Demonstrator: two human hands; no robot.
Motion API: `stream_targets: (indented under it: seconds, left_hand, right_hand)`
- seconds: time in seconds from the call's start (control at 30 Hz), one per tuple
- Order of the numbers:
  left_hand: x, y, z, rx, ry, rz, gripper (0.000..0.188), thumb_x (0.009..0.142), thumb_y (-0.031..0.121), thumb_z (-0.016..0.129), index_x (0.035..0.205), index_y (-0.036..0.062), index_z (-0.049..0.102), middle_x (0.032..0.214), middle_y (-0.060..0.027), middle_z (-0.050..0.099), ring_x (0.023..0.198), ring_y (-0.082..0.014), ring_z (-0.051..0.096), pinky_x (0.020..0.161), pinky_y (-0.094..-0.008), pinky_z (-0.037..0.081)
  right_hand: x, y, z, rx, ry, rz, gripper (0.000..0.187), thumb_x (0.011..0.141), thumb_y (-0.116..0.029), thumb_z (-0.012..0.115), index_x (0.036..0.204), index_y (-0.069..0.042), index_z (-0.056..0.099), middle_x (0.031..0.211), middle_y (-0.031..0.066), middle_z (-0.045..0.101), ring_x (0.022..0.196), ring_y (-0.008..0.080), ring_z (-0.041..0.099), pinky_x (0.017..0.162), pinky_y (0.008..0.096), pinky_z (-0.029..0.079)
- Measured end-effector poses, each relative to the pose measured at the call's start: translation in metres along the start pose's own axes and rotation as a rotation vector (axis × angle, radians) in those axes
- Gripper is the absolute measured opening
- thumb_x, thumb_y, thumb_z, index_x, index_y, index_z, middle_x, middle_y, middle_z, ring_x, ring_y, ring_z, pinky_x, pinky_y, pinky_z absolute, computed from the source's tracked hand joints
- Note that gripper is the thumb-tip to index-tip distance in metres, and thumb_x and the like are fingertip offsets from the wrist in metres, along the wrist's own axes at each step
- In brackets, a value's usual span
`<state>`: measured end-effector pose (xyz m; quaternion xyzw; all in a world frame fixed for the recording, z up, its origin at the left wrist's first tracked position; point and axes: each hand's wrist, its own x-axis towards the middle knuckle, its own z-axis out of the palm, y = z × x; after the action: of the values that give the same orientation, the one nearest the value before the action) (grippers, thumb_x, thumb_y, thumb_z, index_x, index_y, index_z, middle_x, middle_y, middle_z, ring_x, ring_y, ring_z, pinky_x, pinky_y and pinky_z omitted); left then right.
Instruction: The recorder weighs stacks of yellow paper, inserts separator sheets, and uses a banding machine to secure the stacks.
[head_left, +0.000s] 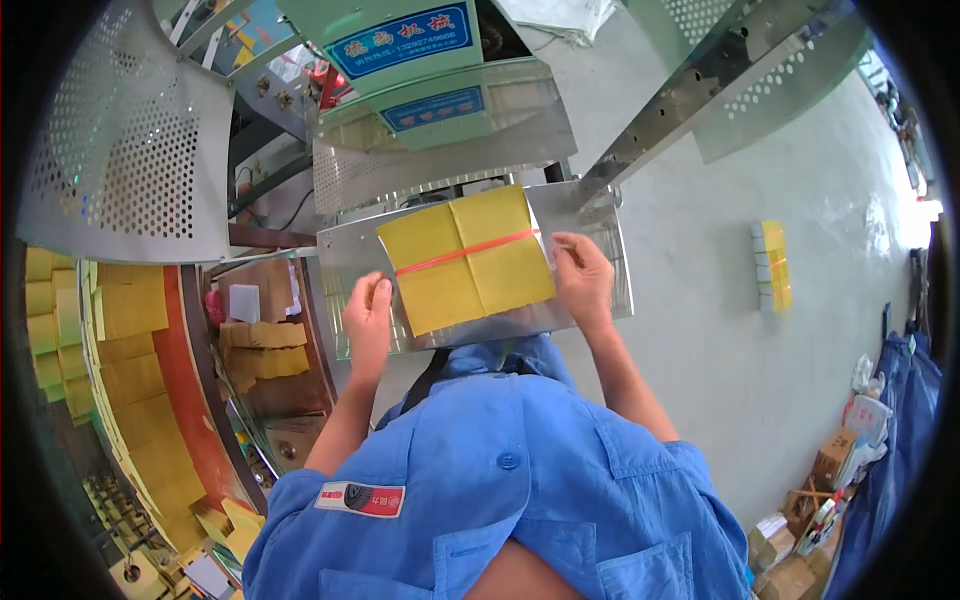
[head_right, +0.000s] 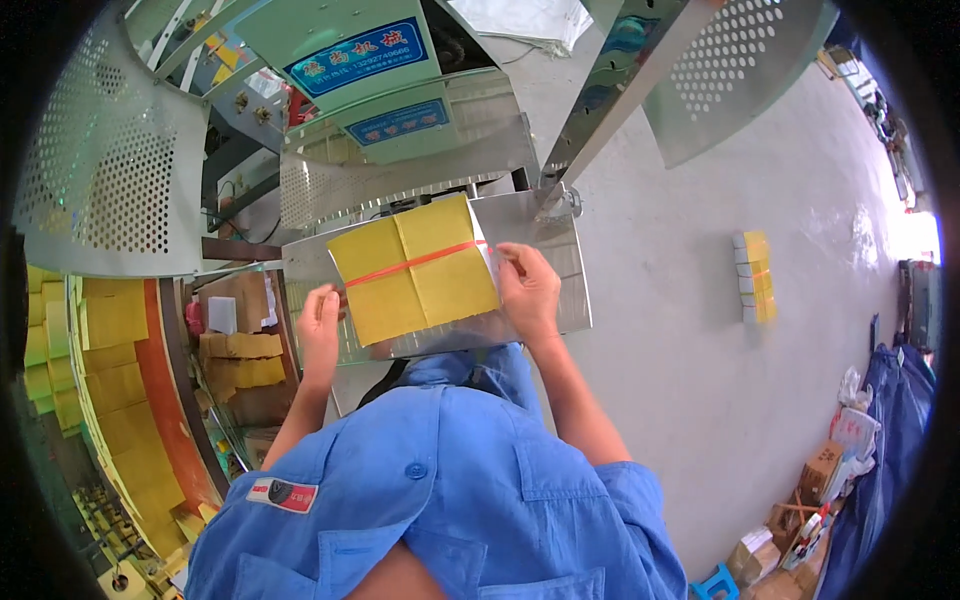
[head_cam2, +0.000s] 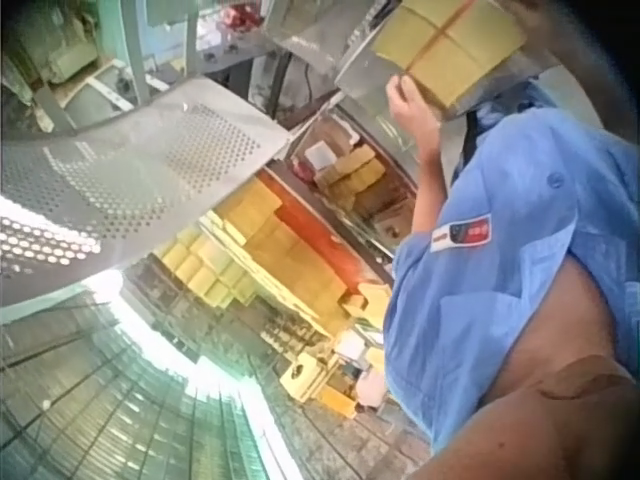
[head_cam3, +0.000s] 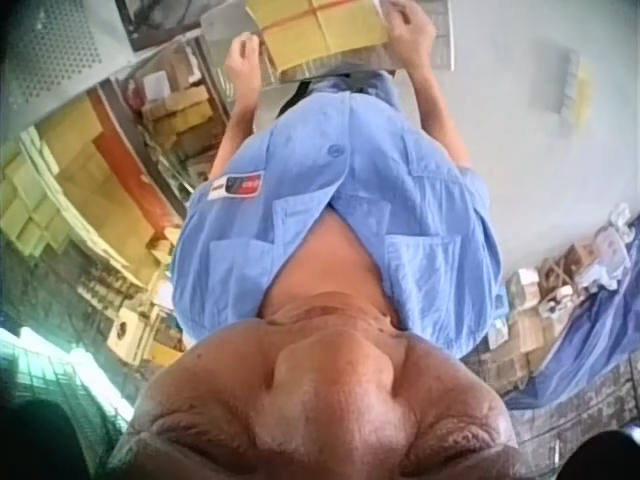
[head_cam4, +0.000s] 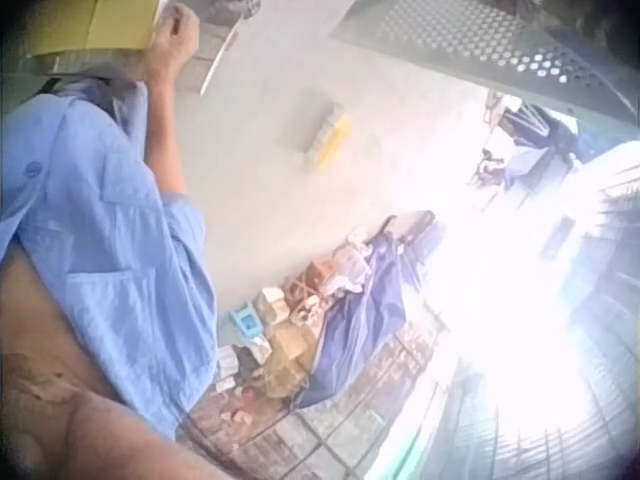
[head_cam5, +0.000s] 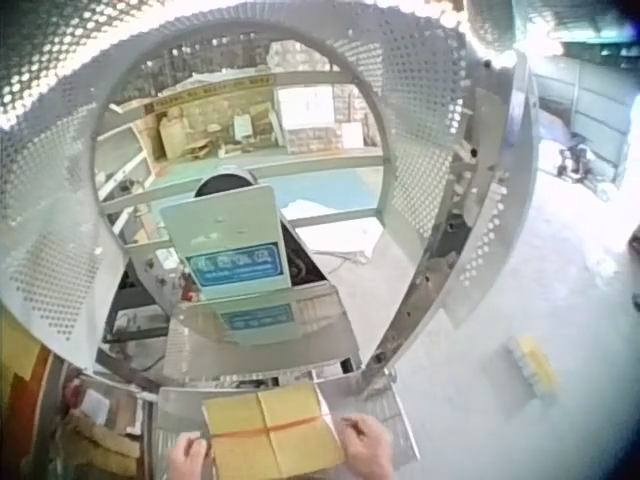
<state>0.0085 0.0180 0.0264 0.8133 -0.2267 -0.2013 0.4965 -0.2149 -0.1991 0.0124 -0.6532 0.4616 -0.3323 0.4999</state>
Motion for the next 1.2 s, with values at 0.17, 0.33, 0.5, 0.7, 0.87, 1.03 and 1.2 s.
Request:
stream_targets:
  seconds: [0.17,0.33,0.5,0.7,0.87,1.03,1.2]
  left_hand:
    - [0.029,-0.002,0.014,-0.46,-0.132,-0.21,0.037,0.101,0.034,0.048,0.122,0.0037,0.055,0.118,-0.008,0.06,0.109,-0.0199,0.058,0.088,-0.0336,0.049]
    - [0.022,0.009,0.046,-0.748,-0.332,-0.342,0.046,0.102,0.037,0.043,0.133,0.0025,0.046,0.125,-0.0131,0.058,0.11,-0.0228,0.061,0.09,-0.036,0.052]
    - [0.016,0.01,0.033,-0.739,-0.394,-0.429,0.053,0.1,0.045,0.042,0.133,0.0035,0.048,0.126,-0.0127,0.059,0.115,-0.0234,0.058,0.095,-0.0373,0.048]
    - [0.05,-0.038,0.025,-0.765,-0.223,-0.491,0.054,0.098,0.045,0.048,0.13,0.0012,0.052,0.123,-0.0115,0.06,0.108,-0.0223,0.059,0.1,-0.0369,0.043]
    - [0.036,-0.046,0.047,-0.622,-0.161,-0.58,0.04,0.098,0.035,0.046,0.116,0.002,0.059,0.102,-0.0118,0.066,0.085,-0.0249,0.067,0.07,-0.0379,0.056]
    - [-0.018,0.0,0.081,-0.59,-0.376,-0.547,0.045,0.098,0.04,0.047,0.122,0.0037,0.057,0.11,-0.0105,0.063,0.092,-0.0245,0.065,0.076,-0.0359,0.054]
    - [-0.089,0.068,0.155,-0.448,-0.581,-0.492,0.045,0.098,0.041,0.047,0.124,0.0059,0.057,0.112,-0.0091,0.062,0.096,-0.0227,0.064,0.079,-0.0355,0.053]
  right_hand:
    - [0.027,-0.019,0.002,-0.054,-0.204,-0.269,0.015,0.084,0.002,0.061,0.098,-0.001,0.066,0.084,0.0097,0.068,0.073,0.0151,0.065,0.068,0.0282,0.051]
    - [0.036,-0.019,-0.004,-0.178,-0.345,-0.315,0.012,0.083,0.003,0.06,0.093,-0.001,0.064,0.084,0.0116,0.067,0.075,0.0167,0.065,0.068,0.0295,0.051]
    - [0.031,0.0,-0.008,-0.168,-0.306,-0.282,0.011,0.084,-0.002,0.06,0.094,-0.001,0.064,0.08,0.0098,0.064,0.072,0.0167,0.063,0.066,0.0289,0.05]
    - [0.048,0.042,0.032,0.029,-0.221,0.238,0.027,0.093,-0.026,0.053,0.088,-0.002,0.064,0.086,0.0153,0.067,0.077,0.0288,0.065,0.071,0.04,0.051]
    - [0.006,0.059,0.043,-0.246,-0.125,0.218,0.03,0.096,-0.026,0.043,0.089,-0.005,0.062,0.098,0.0163,0.065,0.094,0.0368,0.061,0.082,0.0441,0.048]
    - [-0.064,0.059,-0.033,-0.105,0.049,0.3,0.033,0.095,-0.031,0.046,0.101,-0.007,0.067,0.103,0.0159,0.067,0.098,0.0325,0.063,0.085,0.0384,0.048]
    - [-0.13,0.084,-0.141,0.129,0.23,0.412,0.032,0.097,-0.026,0.048,0.115,-0.006,0.066,0.108,0.013,0.068,0.102,0.0238,0.063,0.09,0.0325,0.047]
